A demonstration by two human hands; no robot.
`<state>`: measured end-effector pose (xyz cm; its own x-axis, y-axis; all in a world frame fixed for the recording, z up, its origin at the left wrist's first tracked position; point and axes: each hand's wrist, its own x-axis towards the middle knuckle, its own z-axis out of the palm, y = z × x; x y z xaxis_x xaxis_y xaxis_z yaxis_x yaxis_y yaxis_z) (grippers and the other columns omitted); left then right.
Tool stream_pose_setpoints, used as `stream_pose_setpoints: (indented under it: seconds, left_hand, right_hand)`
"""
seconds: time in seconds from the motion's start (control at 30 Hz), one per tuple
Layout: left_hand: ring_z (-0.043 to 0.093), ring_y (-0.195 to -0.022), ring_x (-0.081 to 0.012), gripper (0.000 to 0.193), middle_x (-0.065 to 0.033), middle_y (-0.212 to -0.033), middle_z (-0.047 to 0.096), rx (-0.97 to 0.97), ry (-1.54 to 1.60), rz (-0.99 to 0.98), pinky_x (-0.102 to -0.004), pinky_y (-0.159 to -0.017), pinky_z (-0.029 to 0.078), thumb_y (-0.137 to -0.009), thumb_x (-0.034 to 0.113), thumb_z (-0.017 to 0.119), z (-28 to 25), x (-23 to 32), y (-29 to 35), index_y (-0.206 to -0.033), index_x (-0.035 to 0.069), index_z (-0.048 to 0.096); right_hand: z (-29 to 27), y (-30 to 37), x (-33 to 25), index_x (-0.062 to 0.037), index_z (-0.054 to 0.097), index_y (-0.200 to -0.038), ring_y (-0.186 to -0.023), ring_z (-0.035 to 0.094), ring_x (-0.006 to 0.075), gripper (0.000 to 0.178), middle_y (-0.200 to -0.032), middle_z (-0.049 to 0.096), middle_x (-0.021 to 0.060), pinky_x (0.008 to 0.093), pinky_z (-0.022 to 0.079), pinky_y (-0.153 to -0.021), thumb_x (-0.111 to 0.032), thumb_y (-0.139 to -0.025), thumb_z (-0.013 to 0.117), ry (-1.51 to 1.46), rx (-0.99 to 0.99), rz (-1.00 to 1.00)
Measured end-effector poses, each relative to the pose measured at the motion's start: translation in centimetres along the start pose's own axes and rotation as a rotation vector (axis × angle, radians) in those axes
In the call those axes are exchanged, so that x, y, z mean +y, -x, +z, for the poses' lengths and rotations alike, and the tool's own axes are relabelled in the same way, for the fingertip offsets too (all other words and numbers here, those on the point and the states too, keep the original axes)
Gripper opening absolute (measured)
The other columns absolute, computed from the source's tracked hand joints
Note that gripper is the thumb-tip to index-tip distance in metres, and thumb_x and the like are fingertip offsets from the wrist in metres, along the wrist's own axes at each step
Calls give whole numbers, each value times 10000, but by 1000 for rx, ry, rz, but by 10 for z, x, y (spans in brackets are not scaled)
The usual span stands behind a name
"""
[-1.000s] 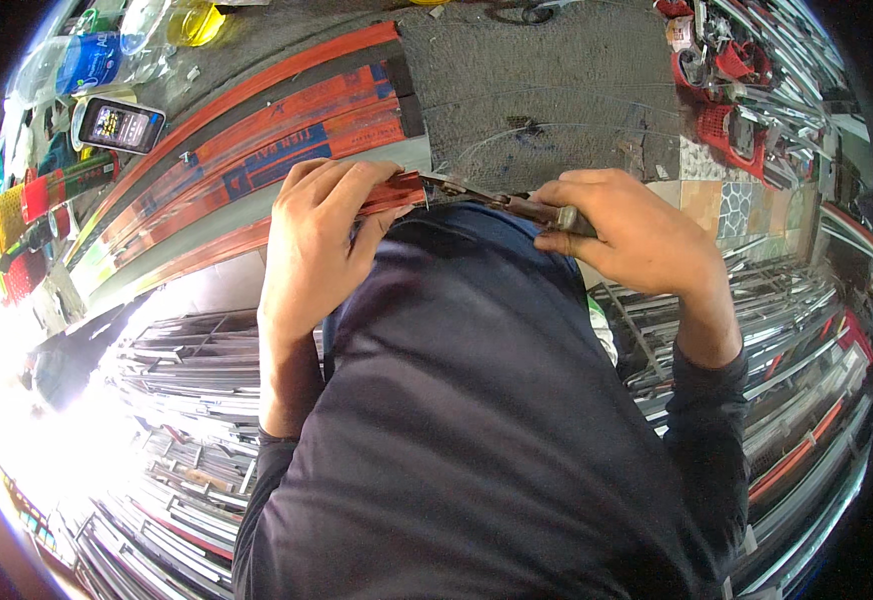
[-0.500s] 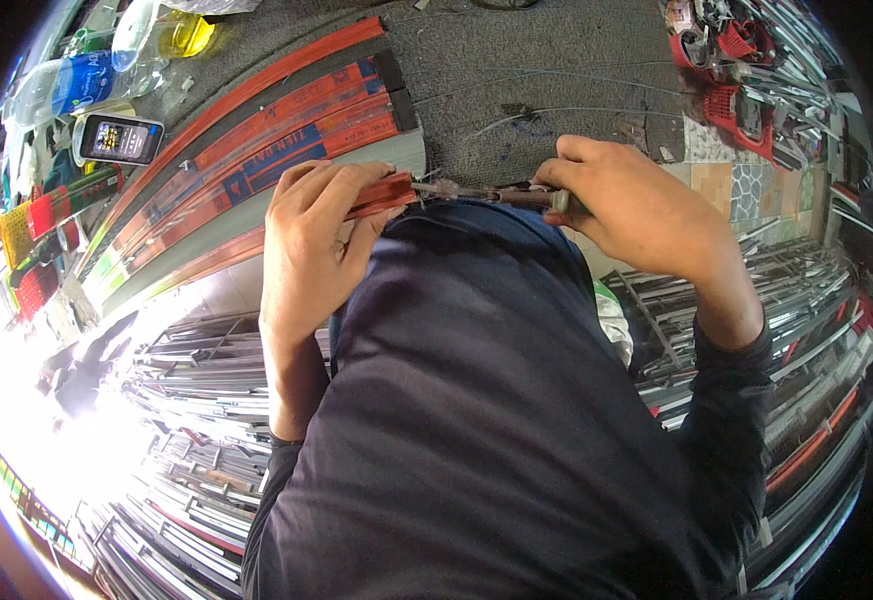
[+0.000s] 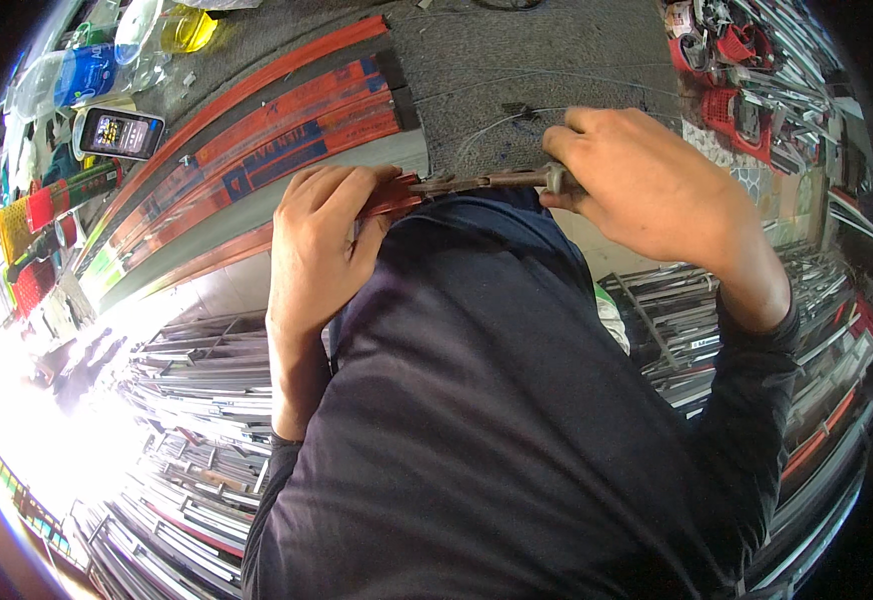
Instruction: The person assembles a window frame by inserting a rubber seal into a metal profile, cutting the seal with scissors, and fitting it into the frame. They also handle a document and place the assembled frame on a workbench.
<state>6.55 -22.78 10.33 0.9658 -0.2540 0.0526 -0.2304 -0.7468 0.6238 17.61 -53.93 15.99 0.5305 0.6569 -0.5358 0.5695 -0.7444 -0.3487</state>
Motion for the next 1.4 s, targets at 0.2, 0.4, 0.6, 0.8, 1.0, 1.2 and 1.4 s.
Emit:
stream_pose_setpoints:
  seconds: [0.2,0.4,0.6,0.8,1.0,1.2,1.4]
  left_hand:
    - [770,-1053,-420,424,-159,-1116,819,27,19,-13,-503,-968,603,-819,9,826,7,-7,1,-1240,52,820]
    - [789,-1040,-410,449,-143,-1114,833,32,15,1,-502,-960,611,-820,22,842,14,-9,1,-1266,74,831]
    - [799,-1060,-410,434,-156,-1134,839,62,-1,-25,-500,-974,615,-820,15,850,6,-5,-3,-1250,65,829]
    - [790,-1079,-406,409,-148,-1138,844,52,15,-42,-495,-1060,597,-841,50,883,-5,2,-9,-1247,57,833]
    - [784,-1115,-396,379,-127,-1157,864,-5,13,-113,-491,-1145,566,-865,67,903,-13,5,-6,-1238,38,838]
    - [828,-1206,-294,397,-182,-1304,809,-127,-36,-205,-427,-1098,678,-928,-139,806,-16,16,-7,-1316,-53,783]
    - [827,-1207,-291,391,-179,-1281,805,-87,11,-225,-426,-1076,680,-925,-119,830,-5,13,-2,-1307,-39,797]
  right_hand:
    - [-15,1,-12,103,756,-1180,-946,835,466,424,-905,819,257,536,674,-878,-294,-1062,846,17,-42,9]
    - [-22,7,-16,87,763,-1186,-957,840,454,393,-946,822,261,524,681,-861,-251,-1014,865,99,20,-62]
    - [-2,4,5,82,745,-1244,-1086,781,463,416,-1082,800,238,543,619,-963,-240,-1009,862,127,111,-83]
    - [33,17,46,57,739,-1321,-1158,737,483,487,-1173,784,256,527,569,-1014,-328,-1043,850,-321,14,136]
    - [100,12,64,63,716,-1438,-1162,732,512,566,-1260,784,301,529,570,-1001,-360,-1083,838,-470,350,191]
    - [112,-21,92,8,704,-1407,-1156,729,488,554,-1255,771,235,538,561,-1019,-304,-994,905,-212,754,186]
    - [82,-53,120,-37,709,-1326,-1265,666,418,590,-1242,730,161,550,523,-1106,-161,-787,914,39,785,220]
